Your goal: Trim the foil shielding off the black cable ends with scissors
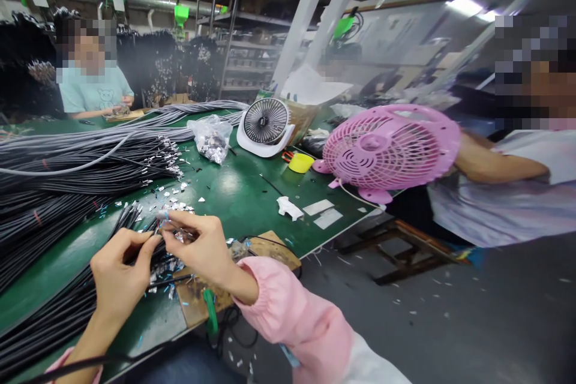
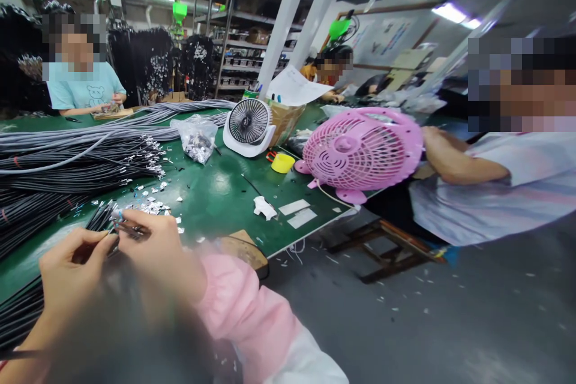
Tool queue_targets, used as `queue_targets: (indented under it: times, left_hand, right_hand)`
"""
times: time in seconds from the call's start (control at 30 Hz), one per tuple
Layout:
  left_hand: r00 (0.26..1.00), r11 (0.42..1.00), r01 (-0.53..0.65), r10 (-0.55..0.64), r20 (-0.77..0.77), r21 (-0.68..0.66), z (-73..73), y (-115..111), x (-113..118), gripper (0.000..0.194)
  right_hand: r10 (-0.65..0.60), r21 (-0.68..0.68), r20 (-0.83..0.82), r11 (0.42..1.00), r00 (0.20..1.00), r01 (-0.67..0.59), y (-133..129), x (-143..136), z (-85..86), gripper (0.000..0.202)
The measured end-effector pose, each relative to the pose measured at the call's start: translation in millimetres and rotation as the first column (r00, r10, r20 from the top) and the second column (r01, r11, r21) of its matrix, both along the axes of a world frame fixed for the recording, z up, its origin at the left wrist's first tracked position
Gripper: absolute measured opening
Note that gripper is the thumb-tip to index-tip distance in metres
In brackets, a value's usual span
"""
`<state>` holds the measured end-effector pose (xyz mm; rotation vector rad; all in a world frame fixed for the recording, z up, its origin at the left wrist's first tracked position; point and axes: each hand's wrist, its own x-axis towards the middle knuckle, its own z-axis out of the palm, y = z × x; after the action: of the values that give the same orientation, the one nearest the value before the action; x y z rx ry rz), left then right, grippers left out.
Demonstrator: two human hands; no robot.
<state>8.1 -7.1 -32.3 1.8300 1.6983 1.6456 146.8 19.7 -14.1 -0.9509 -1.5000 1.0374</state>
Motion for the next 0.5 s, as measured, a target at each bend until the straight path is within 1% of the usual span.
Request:
queue_targets:
  times: [0.07,0.1,0.17,0.2,0.23,0.3,0.33,0.37,0.4,0.43,0.47,0.5]
  left_hand:
    - [1.0,0.998,0.009,-0.009,0.002,-0.057,1.0,6,-2,0.022]
    - [1.0,0.996,0.015,-0.015,0.0,-0.093,1.0,10,-4,0.024]
    - [1.0,0.984,0.024,-0.026,-0.01,-0.178,-0.4,18,-11,0.031]
    - [1.0,0.976,0.017,-0.021,-0.018,-0.217,-1.5,23,-16,0.035]
    - [0.999,0.968,-0.008,-0.001,-0.036,-0.25,-2.8,27,-22,0.037]
    - [0.992,0.95,-0.104,0.077,-0.102,-0.294,-5.8,34,-37,0.032]
    - [0.983,0.94,-0.152,0.113,-0.142,-0.305,-7.5,37,-44,0.026]
    - [0.974,0.929,-0.19,0.137,-0.183,-0.317,-9.4,40,-52,0.019]
    - [0.963,0.917,-0.22,0.15,-0.223,-0.334,-11.6,42,-58,0.012]
    - [0.952,0.902,-0.248,0.16,-0.261,-0.354,-14.0,44,-64,0.009]
    - [0.942,0.884,-0.272,0.165,-0.292,-0.38,-16.5,45,-69,0.011]
    - [0.934,0.866,-0.288,0.161,-0.318,-0.408,-19.0,46,-72,0.014]
  right_hand:
    - [-0.01,0.09,0.057,0.996,0.998,0.004,0,1,0.4,0.026]
    - [-0.027,0.113,0.064,0.993,0.998,0.02,1,3,1.4,0.025]
    - [-0.072,0.13,0.054,0.989,0.996,0.064,5,9,4.8,0.017]
    - [-0.091,0.127,0.048,0.988,0.995,0.084,8,13,6.8,0.017]
    - [-0.109,0.135,0.053,0.986,0.993,0.101,12,17,8.7,0.027]
    - [-0.168,0.176,0.1,0.973,0.981,0.149,22,24,12.2,0.046]
    - [-0.192,0.198,0.143,0.967,0.971,0.162,27,27,13.8,0.05]
    - [-0.195,0.212,0.204,0.965,0.959,0.151,34,29,15.6,0.049]
    - [-0.174,0.217,0.273,0.969,0.946,0.116,40,29,17.6,0.044]
    - [-0.15,0.216,0.307,0.973,0.94,0.085,46,27,19.9,0.031]
    - [-0.128,0.215,0.326,0.975,0.937,0.059,52,24,22.5,0.014]
    - [-0.107,0.216,0.342,0.976,0.934,0.033,58,21,25.2,0.004]
